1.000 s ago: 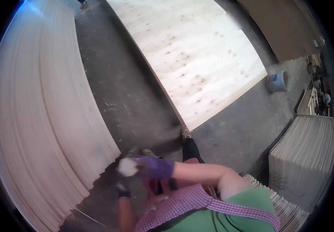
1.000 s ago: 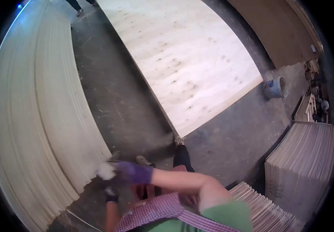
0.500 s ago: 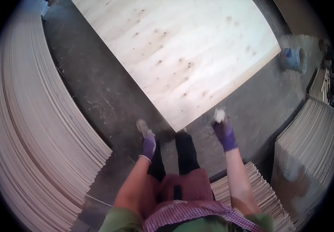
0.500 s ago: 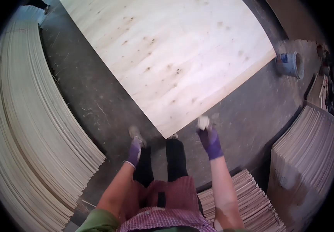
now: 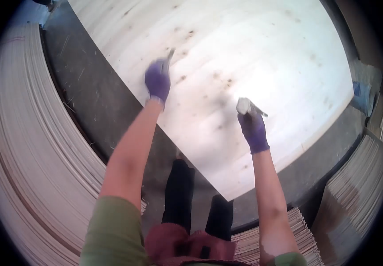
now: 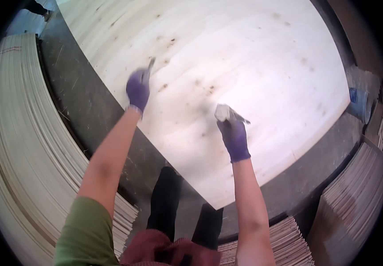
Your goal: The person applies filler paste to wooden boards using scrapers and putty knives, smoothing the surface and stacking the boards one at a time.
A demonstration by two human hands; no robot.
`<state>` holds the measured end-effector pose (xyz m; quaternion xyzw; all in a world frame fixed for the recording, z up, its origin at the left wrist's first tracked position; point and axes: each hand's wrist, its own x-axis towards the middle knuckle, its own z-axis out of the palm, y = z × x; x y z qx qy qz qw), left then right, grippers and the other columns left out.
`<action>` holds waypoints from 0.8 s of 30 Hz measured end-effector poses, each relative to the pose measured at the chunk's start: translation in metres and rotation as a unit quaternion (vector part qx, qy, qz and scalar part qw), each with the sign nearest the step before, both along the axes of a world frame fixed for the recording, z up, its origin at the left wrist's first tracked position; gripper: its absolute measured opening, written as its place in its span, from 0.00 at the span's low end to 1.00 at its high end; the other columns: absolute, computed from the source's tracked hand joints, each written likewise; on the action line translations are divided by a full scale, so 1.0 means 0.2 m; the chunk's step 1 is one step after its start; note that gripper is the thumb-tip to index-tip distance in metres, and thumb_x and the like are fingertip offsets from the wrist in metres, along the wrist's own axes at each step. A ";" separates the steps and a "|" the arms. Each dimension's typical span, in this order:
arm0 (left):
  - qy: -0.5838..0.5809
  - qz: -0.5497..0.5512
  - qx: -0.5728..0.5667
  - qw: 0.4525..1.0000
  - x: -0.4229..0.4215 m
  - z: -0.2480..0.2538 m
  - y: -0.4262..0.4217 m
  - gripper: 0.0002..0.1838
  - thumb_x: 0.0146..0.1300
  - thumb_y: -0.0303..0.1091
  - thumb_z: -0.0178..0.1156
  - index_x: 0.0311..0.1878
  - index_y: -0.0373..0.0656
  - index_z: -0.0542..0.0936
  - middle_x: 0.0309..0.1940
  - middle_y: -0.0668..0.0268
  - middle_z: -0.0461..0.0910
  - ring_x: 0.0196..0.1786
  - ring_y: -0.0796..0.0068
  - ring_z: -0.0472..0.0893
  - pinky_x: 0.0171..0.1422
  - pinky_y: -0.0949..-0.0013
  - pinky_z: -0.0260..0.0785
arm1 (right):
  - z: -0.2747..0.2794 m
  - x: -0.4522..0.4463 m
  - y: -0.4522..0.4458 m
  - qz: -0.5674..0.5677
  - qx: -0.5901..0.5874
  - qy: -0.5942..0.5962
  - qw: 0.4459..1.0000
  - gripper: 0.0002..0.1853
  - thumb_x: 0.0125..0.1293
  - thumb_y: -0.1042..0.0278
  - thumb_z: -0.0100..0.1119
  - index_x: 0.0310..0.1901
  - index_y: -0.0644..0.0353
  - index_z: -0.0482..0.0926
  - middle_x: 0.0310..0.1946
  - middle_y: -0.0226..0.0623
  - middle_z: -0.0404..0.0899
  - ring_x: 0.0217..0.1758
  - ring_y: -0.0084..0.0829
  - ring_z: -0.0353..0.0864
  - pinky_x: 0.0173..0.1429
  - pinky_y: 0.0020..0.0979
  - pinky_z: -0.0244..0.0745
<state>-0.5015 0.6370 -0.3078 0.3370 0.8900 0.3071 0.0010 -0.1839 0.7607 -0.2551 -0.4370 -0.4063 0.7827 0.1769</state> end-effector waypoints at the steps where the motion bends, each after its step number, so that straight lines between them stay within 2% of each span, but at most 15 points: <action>1: -0.001 -0.003 0.022 1.000 -0.18 -0.06 0.17 0.10 0.67 0.35 0.53 0.37 0.40 0.80 0.34 0.52 0.80 0.41 0.49 0.79 0.46 0.52 0.69 | -0.06 -0.15 0.04 0.073 0.136 -0.065 0.986 0.17 0.76 0.64 0.48 0.55 0.70 0.75 0.50 0.35 0.77 0.51 0.24 0.77 0.55 0.24 0.73; 2: 0.016 0.006 0.048 0.999 -0.29 -0.07 0.31 0.09 0.66 0.34 0.53 0.37 0.41 0.80 0.35 0.52 0.79 0.41 0.49 0.78 0.47 0.53 0.70 | -0.14 -0.31 0.10 0.030 0.056 0.006 0.998 0.18 0.76 0.64 0.49 0.56 0.71 0.75 0.50 0.35 0.78 0.52 0.25 0.77 0.56 0.25 0.74; 4: 0.055 -0.023 0.049 0.997 -0.48 -0.17 0.50 0.07 0.66 0.32 0.54 0.39 0.41 0.79 0.34 0.52 0.78 0.40 0.49 0.78 0.46 0.53 0.70 | -0.30 -0.62 0.21 -0.060 -0.117 0.114 0.985 0.19 0.75 0.63 0.51 0.57 0.71 0.75 0.52 0.37 0.78 0.54 0.25 0.78 0.59 0.27 0.74; 7: 0.063 -0.034 0.012 0.997 -0.55 -0.28 0.57 0.05 0.66 0.31 0.54 0.41 0.41 0.77 0.35 0.52 0.77 0.40 0.49 0.77 0.46 0.53 0.70 | -0.31 -1.05 0.33 0.012 0.150 0.078 0.986 0.19 0.74 0.65 0.52 0.56 0.73 0.75 0.52 0.38 0.78 0.54 0.27 0.78 0.58 0.30 0.77; 8: 0.074 -0.046 0.017 0.996 -0.54 -0.28 0.56 0.05 0.66 0.30 0.54 0.41 0.42 0.77 0.35 0.53 0.76 0.41 0.50 0.76 0.47 0.53 0.70 | -0.31 -1.17 0.37 -0.026 0.117 0.058 0.991 0.17 0.74 0.66 0.53 0.55 0.73 0.77 0.48 0.36 0.80 0.52 0.26 0.80 0.56 0.28 0.77; 10: 0.075 -0.060 0.016 0.995 -0.55 -0.30 0.55 0.05 0.66 0.30 0.53 0.42 0.42 0.76 0.36 0.53 0.76 0.41 0.50 0.76 0.47 0.54 0.70 | -0.36 -1.33 0.45 0.015 0.256 0.012 0.966 0.15 0.73 0.69 0.54 0.53 0.70 0.79 0.45 0.34 0.82 0.50 0.24 0.80 0.54 0.26 0.78; 11: 0.074 -0.073 0.014 0.994 -0.55 -0.32 0.53 0.06 0.66 0.29 0.53 0.43 0.42 0.76 0.36 0.53 0.75 0.41 0.51 0.75 0.47 0.54 0.70 | -0.39 -1.37 0.45 0.019 0.249 0.005 0.968 0.15 0.73 0.69 0.54 0.53 0.70 0.79 0.45 0.34 0.82 0.50 0.24 0.80 0.54 0.26 0.78; 13: 0.075 -0.083 0.015 0.994 -0.58 -0.32 0.54 0.06 0.66 0.29 0.53 0.44 0.42 0.75 0.36 0.54 0.75 0.41 0.51 0.75 0.48 0.54 0.70 | -0.41 -1.46 0.47 0.040 0.361 -0.018 0.931 0.12 0.68 0.72 0.60 0.52 0.60 0.83 0.42 0.32 0.85 0.48 0.26 0.81 0.54 0.28 0.76; 14: 0.060 -0.084 0.027 0.994 -0.58 -0.31 0.54 0.06 0.65 0.29 0.53 0.44 0.42 0.75 0.36 0.54 0.75 0.41 0.51 0.75 0.48 0.54 0.69 | -0.40 -1.48 0.48 0.043 0.359 -0.019 0.932 0.12 0.68 0.72 0.60 0.52 0.60 0.83 0.42 0.32 0.85 0.48 0.26 0.81 0.54 0.28 0.76; 15: 0.045 -0.086 0.039 0.995 -0.57 -0.30 0.54 0.06 0.65 0.28 0.53 0.43 0.41 0.75 0.36 0.54 0.75 0.41 0.51 0.75 0.48 0.54 0.69 | -0.39 -1.48 0.50 0.103 0.520 -0.100 0.842 0.13 0.64 0.73 0.62 0.50 0.55 0.84 0.41 0.31 0.85 0.47 0.29 0.80 0.53 0.30 0.75; 16: 0.042 -0.086 0.038 0.995 -0.58 -0.29 0.54 0.06 0.65 0.28 0.53 0.43 0.41 0.75 0.36 0.54 0.75 0.41 0.51 0.75 0.48 0.54 0.69 | -0.37 -1.49 0.51 0.157 0.658 -0.175 0.716 0.15 0.60 0.73 0.64 0.49 0.51 0.85 0.40 0.31 0.85 0.46 0.32 0.80 0.53 0.33 0.73; 17: 0.041 -0.085 0.041 0.995 -0.57 -0.28 0.54 0.06 0.65 0.28 0.53 0.43 0.41 0.75 0.36 0.54 0.74 0.41 0.51 0.75 0.48 0.54 0.69 | -0.36 -1.50 0.51 0.159 0.656 -0.177 0.716 0.15 0.60 0.73 0.64 0.49 0.51 0.85 0.40 0.31 0.85 0.46 0.32 0.80 0.53 0.33 0.73; 19: 0.038 -0.084 0.043 0.995 -0.58 -0.28 0.54 0.06 0.65 0.28 0.53 0.43 0.41 0.75 0.35 0.53 0.74 0.41 0.51 0.75 0.48 0.53 0.69 | -0.35 -1.52 0.50 0.214 0.725 -0.198 0.624 0.17 0.54 0.75 0.64 0.46 0.45 0.86 0.38 0.29 0.84 0.46 0.36 0.77 0.53 0.36 0.70; 22: 0.052 -0.097 0.027 0.994 -0.59 -0.30 0.54 0.06 0.63 0.27 0.53 0.43 0.42 0.75 0.35 0.53 0.74 0.41 0.51 0.75 0.48 0.54 0.68 | -0.35 -1.45 0.44 0.237 0.708 -0.213 0.630 0.15 0.56 0.75 0.61 0.44 0.46 0.85 0.38 0.27 0.84 0.47 0.33 0.78 0.52 0.35 0.70; 24: 0.076 -0.094 0.026 0.992 -0.59 -0.32 0.54 0.06 0.62 0.26 0.53 0.42 0.41 0.75 0.35 0.53 0.74 0.41 0.50 0.75 0.48 0.54 0.68 | -0.30 -1.33 0.36 0.289 0.664 -0.222 0.653 0.14 0.57 0.72 0.60 0.44 0.46 0.85 0.39 0.28 0.84 0.45 0.35 0.77 0.52 0.37 0.69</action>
